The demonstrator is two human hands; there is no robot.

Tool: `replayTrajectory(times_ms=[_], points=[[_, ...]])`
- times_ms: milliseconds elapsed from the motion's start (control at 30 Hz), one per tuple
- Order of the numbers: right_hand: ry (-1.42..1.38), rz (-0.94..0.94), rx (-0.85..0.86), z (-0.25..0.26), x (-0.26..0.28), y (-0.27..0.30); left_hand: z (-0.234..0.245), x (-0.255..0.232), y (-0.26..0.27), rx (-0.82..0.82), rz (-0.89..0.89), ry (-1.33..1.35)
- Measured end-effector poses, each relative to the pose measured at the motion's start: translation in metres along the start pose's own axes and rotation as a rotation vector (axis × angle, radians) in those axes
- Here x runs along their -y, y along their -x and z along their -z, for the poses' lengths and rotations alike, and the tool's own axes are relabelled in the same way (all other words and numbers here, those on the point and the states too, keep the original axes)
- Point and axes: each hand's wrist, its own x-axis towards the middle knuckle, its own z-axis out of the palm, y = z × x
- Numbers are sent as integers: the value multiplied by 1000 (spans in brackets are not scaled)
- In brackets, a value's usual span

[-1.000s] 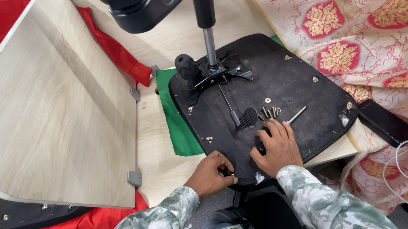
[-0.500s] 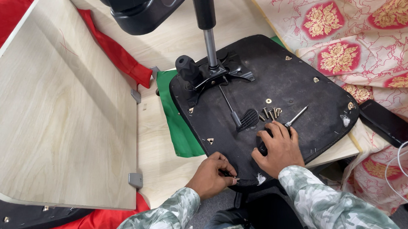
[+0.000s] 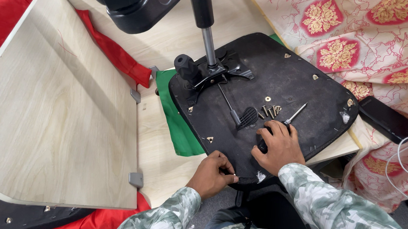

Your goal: The person uses a screwdriver to tighten screws into the underside of an overturned chair seat. They repeatedly insert and tighten screws at different locations on the seat base.

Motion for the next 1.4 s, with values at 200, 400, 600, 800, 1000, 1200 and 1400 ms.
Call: replayTrajectory(times_ms=[200,400,600,800,1000,1200,1400], points=[[1,-6,7,0,0,0,-7,9,-1,-17,-4,56],[-8,-6,-2,1,0,0,-2,1,2,7,4,7],[-15,0,-14,1,0,0,4,-6,3,-8,52,-28],[-23,-3,-24,2,1,1,-2,4,-3,-11,-18,22],[-29,-18,-11,2,1,1,-5,13,-6,-7,-13,52],[-30,-14,-24,2,2,0,-2,7,-3,-6,0,21],[-7,-9,-31,1,2,0,-4,1,0,-43,2,-75]])
